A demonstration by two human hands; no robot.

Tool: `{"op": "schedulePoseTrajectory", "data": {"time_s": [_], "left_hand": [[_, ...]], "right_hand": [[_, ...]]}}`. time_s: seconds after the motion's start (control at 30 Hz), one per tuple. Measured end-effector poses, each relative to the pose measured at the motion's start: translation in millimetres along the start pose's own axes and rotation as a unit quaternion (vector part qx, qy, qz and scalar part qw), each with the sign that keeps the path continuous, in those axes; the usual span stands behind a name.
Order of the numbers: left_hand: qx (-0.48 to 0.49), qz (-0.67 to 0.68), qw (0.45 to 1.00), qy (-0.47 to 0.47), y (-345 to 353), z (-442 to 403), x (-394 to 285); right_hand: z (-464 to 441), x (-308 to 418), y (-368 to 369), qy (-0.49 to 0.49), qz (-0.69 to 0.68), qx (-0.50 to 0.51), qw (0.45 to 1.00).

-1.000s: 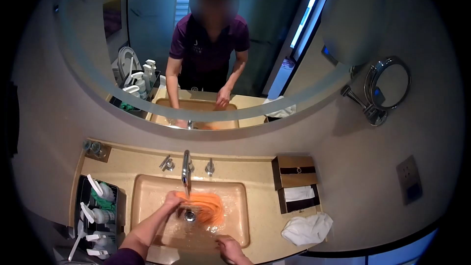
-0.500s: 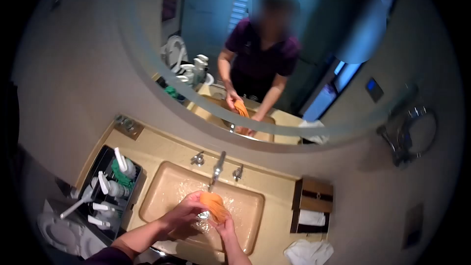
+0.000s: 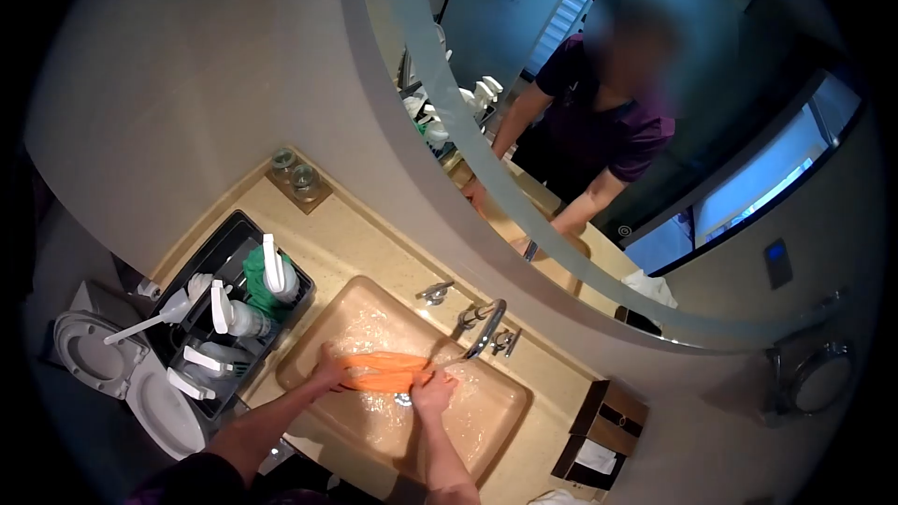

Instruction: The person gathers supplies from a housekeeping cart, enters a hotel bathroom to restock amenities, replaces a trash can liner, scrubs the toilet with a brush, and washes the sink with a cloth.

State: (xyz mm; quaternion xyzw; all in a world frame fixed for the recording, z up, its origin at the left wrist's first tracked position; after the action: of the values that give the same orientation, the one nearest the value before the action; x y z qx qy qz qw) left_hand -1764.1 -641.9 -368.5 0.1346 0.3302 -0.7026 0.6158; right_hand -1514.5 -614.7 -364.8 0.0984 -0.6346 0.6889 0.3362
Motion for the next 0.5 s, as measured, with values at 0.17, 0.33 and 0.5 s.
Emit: {"op": "schedulePoseTrajectory", "data": {"time_s": [0.17,0.33,0.5], "left_hand": [[0.150,0.084,0.985,-0.004,3.5,27.9,-18.4],[0.210,0.341,0.916,-0.002,41.7,-11.0,3.9],[0.290,0.335,0.894,0.069,83.7,30.9,-33.3]], "right_hand": [[45.0,-22.8,69.9,0.119,-0.434,0.241,0.860],[125.4,92.9,-13.8,-0.010,-0.537,0.198,0.820],[111.4,94.9,-14.8,-0.140,-0.311,-0.049,0.939]]}}
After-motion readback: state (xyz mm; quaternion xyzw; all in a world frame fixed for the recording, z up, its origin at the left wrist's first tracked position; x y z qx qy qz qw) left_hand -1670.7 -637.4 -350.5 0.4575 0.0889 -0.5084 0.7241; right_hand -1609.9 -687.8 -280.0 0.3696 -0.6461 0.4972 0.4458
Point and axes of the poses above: each hand's wrist, its own z-axis away from the middle knuckle, its own y-axis out of the palm, x = y × z, the point moved 1 cm from there along -z, towards the middle knuckle, and after that the axes turned 8 degrees about -z, right-handed, at the moved point
